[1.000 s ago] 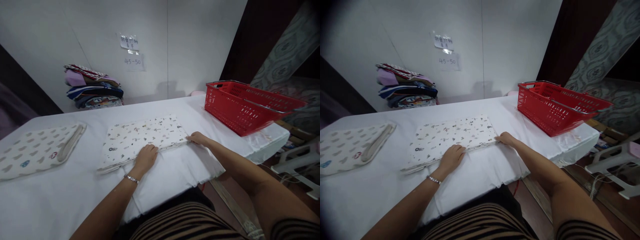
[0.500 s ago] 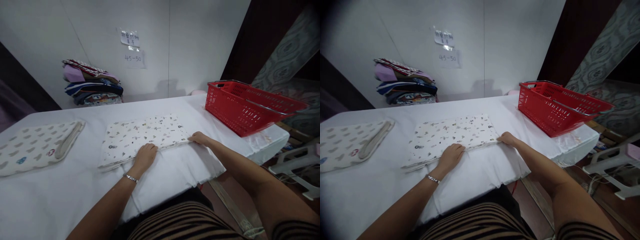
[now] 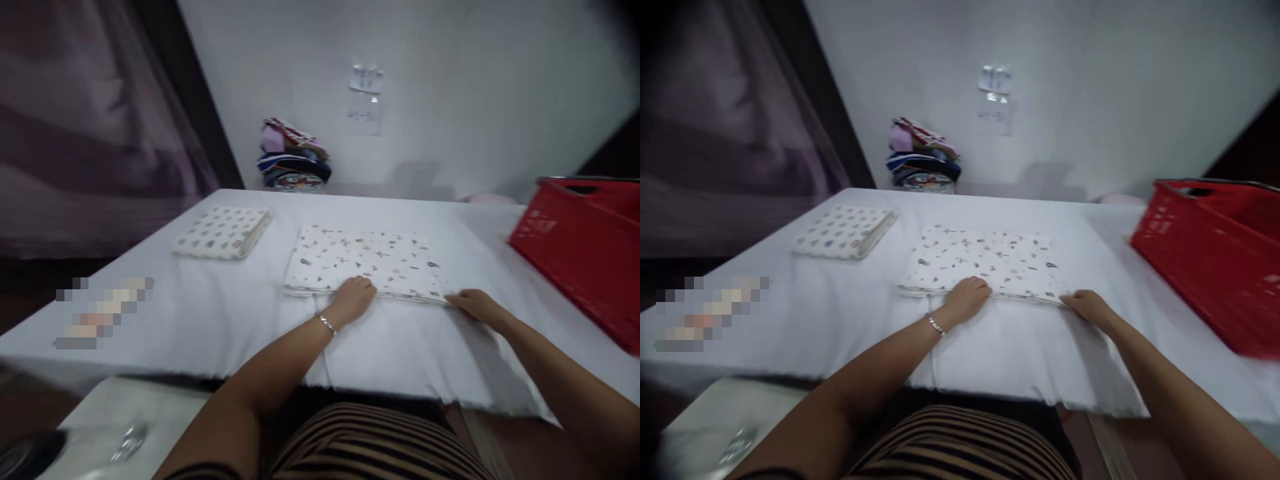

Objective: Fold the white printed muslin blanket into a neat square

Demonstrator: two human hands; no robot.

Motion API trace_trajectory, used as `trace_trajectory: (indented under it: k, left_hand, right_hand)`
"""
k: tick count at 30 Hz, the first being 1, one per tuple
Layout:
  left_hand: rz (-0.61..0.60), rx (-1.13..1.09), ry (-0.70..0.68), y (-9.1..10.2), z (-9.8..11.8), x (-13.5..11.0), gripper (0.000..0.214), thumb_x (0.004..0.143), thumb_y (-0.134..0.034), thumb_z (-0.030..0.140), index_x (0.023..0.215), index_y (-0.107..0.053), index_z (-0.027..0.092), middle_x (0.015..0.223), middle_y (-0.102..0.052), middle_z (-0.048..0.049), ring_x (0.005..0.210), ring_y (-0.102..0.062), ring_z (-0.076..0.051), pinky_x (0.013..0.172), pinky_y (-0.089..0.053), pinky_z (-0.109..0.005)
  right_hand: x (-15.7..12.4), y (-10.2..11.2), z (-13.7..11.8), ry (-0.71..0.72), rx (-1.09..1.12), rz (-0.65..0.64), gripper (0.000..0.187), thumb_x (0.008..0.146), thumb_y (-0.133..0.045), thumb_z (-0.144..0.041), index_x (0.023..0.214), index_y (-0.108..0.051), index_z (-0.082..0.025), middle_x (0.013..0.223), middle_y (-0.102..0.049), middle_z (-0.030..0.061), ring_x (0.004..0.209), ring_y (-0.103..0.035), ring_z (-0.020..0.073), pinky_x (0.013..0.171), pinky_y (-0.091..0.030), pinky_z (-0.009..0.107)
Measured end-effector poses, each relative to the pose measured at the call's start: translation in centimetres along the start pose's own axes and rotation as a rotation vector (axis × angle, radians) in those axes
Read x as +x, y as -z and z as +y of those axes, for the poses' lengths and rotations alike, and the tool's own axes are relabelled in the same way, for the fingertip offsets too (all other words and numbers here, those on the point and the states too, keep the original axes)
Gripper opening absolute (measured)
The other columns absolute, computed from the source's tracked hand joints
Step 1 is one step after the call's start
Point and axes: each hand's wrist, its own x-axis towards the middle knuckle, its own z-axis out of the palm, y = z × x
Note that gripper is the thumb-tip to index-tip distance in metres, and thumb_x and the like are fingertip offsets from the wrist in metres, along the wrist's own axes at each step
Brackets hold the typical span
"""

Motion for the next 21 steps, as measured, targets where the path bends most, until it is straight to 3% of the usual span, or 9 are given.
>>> trace_trajectory:
  k: [2, 4, 6, 8, 11, 15, 18, 21]
  left_hand:
    - [0.007, -0.003, 0.025, -0.1, -0.5, -0.5, 0.017, 0.092, -0.045, 0.018, 0.097, -0.061, 0.019, 0.103, -0.062, -0.0043, 0.099, -0.052, -0.018, 0.082, -0.04, -0.032]
    - [0.011, 0.028, 0.051, -0.2, -1.2, -1.4, 0.018, 0.092, -0.044, 0.019, 0.099, -0.061, 0.019, 0.105, -0.061, -0.0038, 0.101, -0.052, -0.017, 0.082, -0.04, -0.032]
    - [0.013, 0.071, 0.073, 0.0, -1.8, -2.5, 0.018, 0.092, -0.044, 0.018, 0.1, -0.06, 0.019, 0.106, -0.061, -0.0038, 0.101, -0.051, -0.018, 0.082, -0.039, -0.032]
    - [0.014, 0.097, 0.096, 0.5, -2.5, -3.8, 0.018, 0.092, -0.044, 0.018, 0.1, -0.06, 0.019, 0.106, -0.061, -0.0037, 0.101, -0.052, -0.018, 0.083, -0.038, -0.032]
    - [0.028, 0.088, 0.166, 1.8, -3.9, -6.0, 0.019, 0.093, -0.043, 0.018, 0.1, -0.061, 0.02, 0.104, -0.062, -0.0038, 0.1, -0.052, -0.018, 0.083, -0.038, -0.032]
    - [0.116, 0.01, 0.303, 3.8, -6.6, -10.0, 0.018, 0.091, -0.05, 0.026, 0.103, -0.062, 0.02, 0.107, -0.063, -0.005, 0.103, -0.053, -0.019, 0.088, -0.039, -0.034]
    - [0.3, -0.064, 0.484, 4.6, -8.5, -13.3, 0.022, 0.089, -0.054, 0.032, 0.104, -0.063, 0.02, 0.109, -0.062, -0.0058, 0.104, -0.053, -0.02, 0.091, -0.04, -0.034]
    - [0.496, -0.133, 0.762, 4.6, -9.3, -15.3, 0.018, 0.086, -0.055, 0.026, 0.1, -0.064, 0.019, 0.104, -0.063, -0.0046, 0.1, -0.055, -0.018, 0.091, -0.042, -0.031]
  right_hand:
    - [0.4, 0.2, 0.2, 0.029, -0.154, 0.023, 0.041, 0.076, -0.051, -0.058, 0.064, -0.058, -0.019, 0.062, -0.061, 0.0088, 0.058, -0.057, 0.0222, 0.054, -0.041, 0.033]
    - [0.3, 0.0, -0.1, 0.098, -0.259, 0.179, 0.044, 0.077, -0.047, -0.058, 0.084, -0.062, -0.018, 0.082, -0.066, 0.0124, 0.075, -0.061, 0.0283, 0.062, -0.046, 0.038]
    - [-0.3, -0.7, -0.9, 0.282, -0.294, 0.333, 0.047, 0.079, -0.04, -0.057, 0.096, -0.061, -0.018, 0.099, -0.065, 0.0132, 0.091, -0.06, 0.031, 0.071, -0.048, 0.041]
    - [-0.8, -1.9, -1.9, 0.507, -0.271, 0.394, 0.047, 0.081, -0.036, -0.055, 0.097, -0.062, -0.02, 0.105, -0.064, 0.0115, 0.099, -0.058, 0.0302, 0.079, -0.048, 0.042]
    - [-0.9, -3.5, -3.2, 0.718, -0.208, 0.349, 0.043, 0.083, -0.036, -0.054, 0.091, -0.065, -0.023, 0.1, -0.066, 0.0091, 0.096, -0.06, 0.0276, 0.08, -0.05, 0.04]
    - [-0.2, -4.3, -3.7, 0.764, -0.157, 0.325, 0.036, 0.083, -0.04, -0.051, 0.086, -0.066, -0.027, 0.097, -0.067, 0.0081, 0.09, -0.063, 0.0264, 0.076, -0.052, 0.04]
    - [0.1, -4.6, -4.4, 0.804, -0.138, 0.32, 0.03, 0.085, -0.044, -0.05, 0.087, -0.065, -0.028, 0.099, -0.066, 0.0086, 0.09, -0.062, 0.0257, 0.076, -0.052, 0.039]
    - [-0.1, -5.6, -7.2, 0.895, -0.121, 0.275, 0.028, 0.087, -0.045, -0.046, 0.087, -0.065, -0.026, 0.099, -0.066, 0.0112, 0.091, -0.062, 0.0259, 0.077, -0.051, 0.04]
